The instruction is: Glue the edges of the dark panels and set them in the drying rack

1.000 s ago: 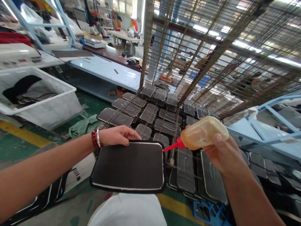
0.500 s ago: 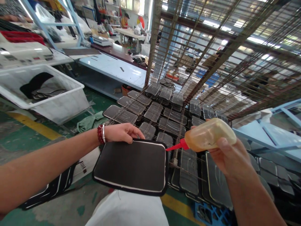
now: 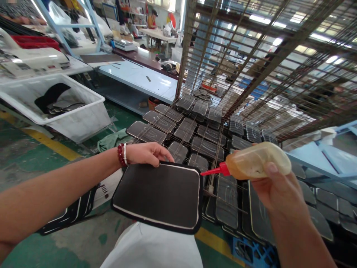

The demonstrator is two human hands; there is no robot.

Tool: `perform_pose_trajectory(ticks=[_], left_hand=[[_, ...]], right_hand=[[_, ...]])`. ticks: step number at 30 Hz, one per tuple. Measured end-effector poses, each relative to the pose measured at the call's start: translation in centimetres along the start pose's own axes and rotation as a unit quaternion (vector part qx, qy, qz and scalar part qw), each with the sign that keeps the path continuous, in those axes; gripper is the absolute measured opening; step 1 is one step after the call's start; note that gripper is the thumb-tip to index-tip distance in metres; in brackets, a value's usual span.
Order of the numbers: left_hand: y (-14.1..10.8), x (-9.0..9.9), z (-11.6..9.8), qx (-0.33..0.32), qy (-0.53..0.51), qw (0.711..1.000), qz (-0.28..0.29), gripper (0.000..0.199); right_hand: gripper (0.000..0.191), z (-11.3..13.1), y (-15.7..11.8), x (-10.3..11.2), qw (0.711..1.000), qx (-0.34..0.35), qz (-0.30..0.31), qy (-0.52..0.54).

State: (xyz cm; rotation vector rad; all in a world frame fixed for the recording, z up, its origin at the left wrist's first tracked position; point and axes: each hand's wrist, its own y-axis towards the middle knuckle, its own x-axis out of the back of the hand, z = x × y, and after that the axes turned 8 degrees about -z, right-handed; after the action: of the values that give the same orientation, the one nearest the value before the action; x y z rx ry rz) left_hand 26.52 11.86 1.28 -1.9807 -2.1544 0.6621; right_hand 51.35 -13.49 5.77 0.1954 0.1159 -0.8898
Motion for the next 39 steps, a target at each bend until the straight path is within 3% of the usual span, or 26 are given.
perform_pose_trajectory(ticks=[5,26,39], left_hand=[[0.0,0.0,0.0,0.014,-0.008,1.0,-0.008,0.045],[0.0,0.4,-0.4,0.01,-0.047,0.999,0.01,0.044],[-0.1,0.1,-1.3,0.041,-0.077,0.99,-0.109,0.042]], right_hand=[[0.039,0.0,-0.3,-0.2,1.0,-0.015,0.002,0.015],[0.05,-1.2,-0.5,1.5,0.997,-0.006,0.072,0.011],[0.052,-2.0,-3.0,2.6,0.998,-0.005,0.052,0.033]])
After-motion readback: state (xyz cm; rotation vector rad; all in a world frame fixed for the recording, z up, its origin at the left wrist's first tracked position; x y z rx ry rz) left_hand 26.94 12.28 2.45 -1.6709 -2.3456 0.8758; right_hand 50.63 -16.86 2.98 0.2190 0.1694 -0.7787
